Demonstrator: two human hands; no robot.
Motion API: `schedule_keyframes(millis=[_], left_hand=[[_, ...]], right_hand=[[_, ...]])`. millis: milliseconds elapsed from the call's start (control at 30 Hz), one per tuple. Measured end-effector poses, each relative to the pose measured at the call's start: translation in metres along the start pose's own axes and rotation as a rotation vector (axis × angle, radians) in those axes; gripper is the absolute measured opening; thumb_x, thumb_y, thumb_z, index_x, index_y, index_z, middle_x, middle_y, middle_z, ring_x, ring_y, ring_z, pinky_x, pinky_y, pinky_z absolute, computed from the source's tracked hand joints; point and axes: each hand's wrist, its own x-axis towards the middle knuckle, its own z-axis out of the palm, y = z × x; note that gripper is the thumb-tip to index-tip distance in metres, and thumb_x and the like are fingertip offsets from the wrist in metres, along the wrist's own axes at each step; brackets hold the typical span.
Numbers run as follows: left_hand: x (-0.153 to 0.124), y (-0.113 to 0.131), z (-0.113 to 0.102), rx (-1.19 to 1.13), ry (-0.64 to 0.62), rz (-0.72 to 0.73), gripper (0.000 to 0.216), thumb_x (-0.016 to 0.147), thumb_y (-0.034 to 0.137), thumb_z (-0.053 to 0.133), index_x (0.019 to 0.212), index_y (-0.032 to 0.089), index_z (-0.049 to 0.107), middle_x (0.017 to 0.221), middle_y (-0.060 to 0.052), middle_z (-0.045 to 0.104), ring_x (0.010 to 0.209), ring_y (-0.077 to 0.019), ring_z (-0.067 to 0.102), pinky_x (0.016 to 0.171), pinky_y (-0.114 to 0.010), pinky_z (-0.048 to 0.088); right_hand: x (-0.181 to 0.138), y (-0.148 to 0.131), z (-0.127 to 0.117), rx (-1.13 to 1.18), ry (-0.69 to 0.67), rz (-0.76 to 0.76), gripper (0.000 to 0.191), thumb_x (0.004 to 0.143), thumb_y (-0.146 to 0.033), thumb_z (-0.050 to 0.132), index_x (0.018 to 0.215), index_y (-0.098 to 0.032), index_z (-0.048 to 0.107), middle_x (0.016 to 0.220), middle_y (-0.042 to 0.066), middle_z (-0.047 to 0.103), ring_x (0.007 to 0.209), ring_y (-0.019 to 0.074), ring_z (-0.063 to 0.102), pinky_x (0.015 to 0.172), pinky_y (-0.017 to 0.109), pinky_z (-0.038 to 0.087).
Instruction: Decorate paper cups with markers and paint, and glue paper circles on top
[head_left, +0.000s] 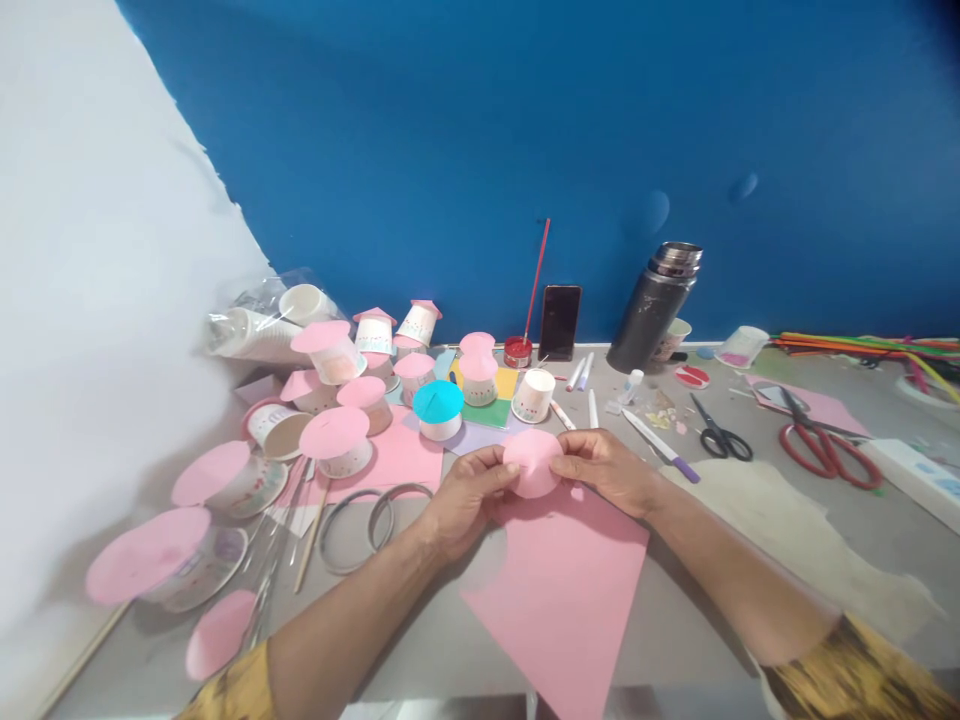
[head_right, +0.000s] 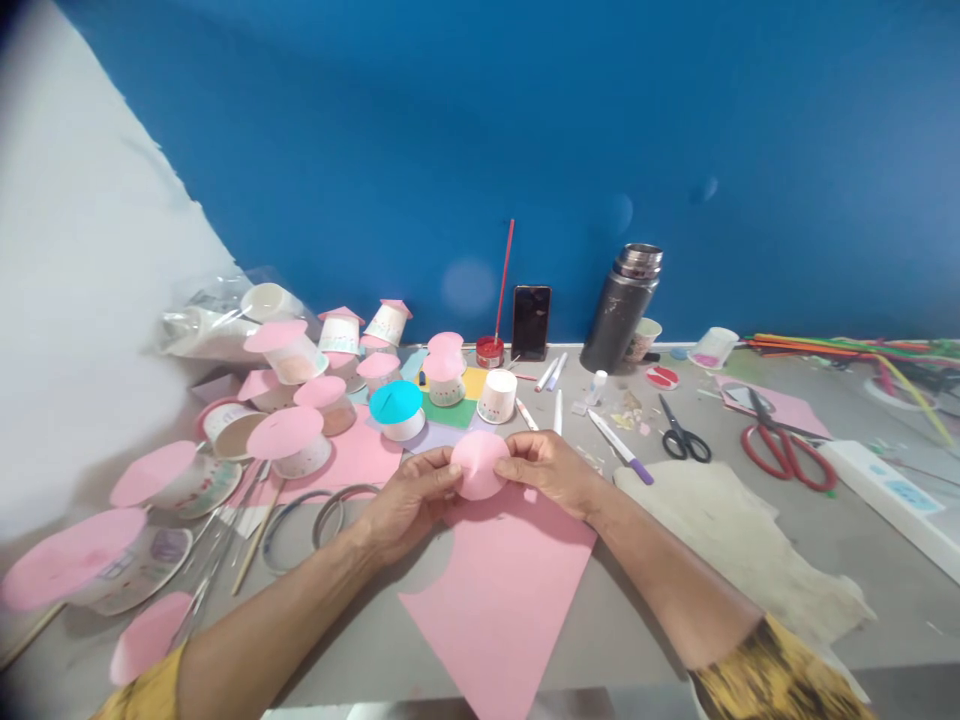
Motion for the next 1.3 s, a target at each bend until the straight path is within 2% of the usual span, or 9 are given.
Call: schedule_keyframes(millis=[200,300,400,500,567,733,1033,1167,1300], left_hand=[[-0.001,0.003,0.000,-0.267,-0.010,-0.060,0.049,0.087,0.055,0.075,0.117,0.017,0.065,0.112,-0.015,0.071,0.101,-0.0286,0.069,0.086,-0.046,0.057],[-0.002,-0.001,0.003,-0.386,-0.165,-0.104,0.053,0.092,0.059,0.068,0.124,0.017,0.062,0.115,-0.015,0.070,0.100,-0.0290,0.070,0.089,-0.050,0.057],[-0.001,-0.005,0.005,-0.471,-0.082,-0.113,0.041,0.096,0.043,0.068,0.126,0.017,0.060,0.110,-0.012,0.072,0.095,-0.0246,0.071,0.088,-0.043,0.057],[0.000,-0.002,0.007,-0.463,-0.008,-0.167,0.039,0.099,0.043,0.061,0.126,0.015,0.058,0.115,-0.017,0.071,0.100,-0.0310,0.073,0.087,-0.049,0.058],[-0.001,0.003,0.009,-0.445,0.002,-0.185,0.043,0.099,0.047,0.057,0.126,0.014,0.056,0.115,-0.020,0.071,0.103,-0.0368,0.073,0.087,-0.056,0.058],[-0.003,0.012,0.013,-0.418,0.046,-0.202,0.046,0.100,0.052,0.052,0.125,0.014,0.055,0.108,-0.021,0.072,0.099,-0.0371,0.074,0.082,-0.055,0.061],[-0.002,0.017,0.008,-0.470,0.093,-0.178,0.067,0.099,0.070,0.039,0.120,0.010,0.062,0.106,-0.022,0.072,0.099,-0.0387,0.073,0.079,-0.060,0.061],[0.000,0.015,0.002,-0.478,0.063,-0.127,0.069,0.099,0.070,0.038,0.122,0.010,0.063,0.111,-0.023,0.072,0.102,-0.0381,0.073,0.081,-0.060,0.062],[0.001,0.011,0.000,-0.443,0.057,-0.100,0.070,0.098,0.072,0.039,0.125,0.012,0.062,0.115,-0.020,0.072,0.098,-0.0357,0.073,0.079,-0.058,0.062]], right_hand=[[0.000,0.002,0.009,-0.629,0.379,-0.808,0.010,0.093,-0.024,0.071,0.085,-0.024,0.075,0.085,0.006,0.073,0.081,0.0222,0.064,0.073,0.036,0.052],[-0.003,0.002,0.023,-0.854,0.335,-1.030,0.013,0.097,-0.015,0.065,0.093,-0.022,0.074,0.085,0.006,0.073,0.079,0.0204,0.062,0.073,0.035,0.052],[-0.003,0.003,0.029,-0.850,0.184,-1.102,0.012,0.097,-0.033,0.070,0.098,-0.021,0.072,0.088,0.007,0.075,0.084,0.0215,0.063,0.077,0.037,0.054],[0.003,0.007,0.005,-0.778,0.320,-0.881,0.031,0.097,-0.050,0.064,0.088,-0.022,0.071,0.084,0.007,0.074,0.084,0.0223,0.065,0.081,0.038,0.054],[0.011,0.010,-0.030,-0.793,0.777,-0.458,0.033,0.096,-0.049,0.059,0.076,-0.023,0.067,0.079,0.006,0.072,0.080,0.0219,0.065,0.080,0.036,0.053],[0.036,0.017,-0.121,-0.804,1.091,-0.066,0.049,0.073,-0.036,0.074,0.116,-0.013,0.069,0.106,0.018,0.074,0.094,0.0315,0.068,0.081,0.040,0.051],[0.046,0.013,-0.127,-0.787,0.975,-0.065,0.032,0.079,-0.046,0.067,0.091,-0.017,0.075,0.094,0.013,0.079,0.084,0.0289,0.071,0.073,0.036,0.051],[0.028,-0.002,-0.082,-0.761,0.758,-0.275,0.036,0.089,-0.048,0.061,0.108,-0.019,0.072,0.103,0.008,0.079,0.087,0.0238,0.072,0.075,0.031,0.054],[0.003,-0.005,-0.017,-0.911,0.291,-0.557,0.031,0.100,-0.039,0.057,0.125,-0.023,0.067,0.111,0.008,0.077,0.095,0.0234,0.072,0.081,0.033,0.055]])
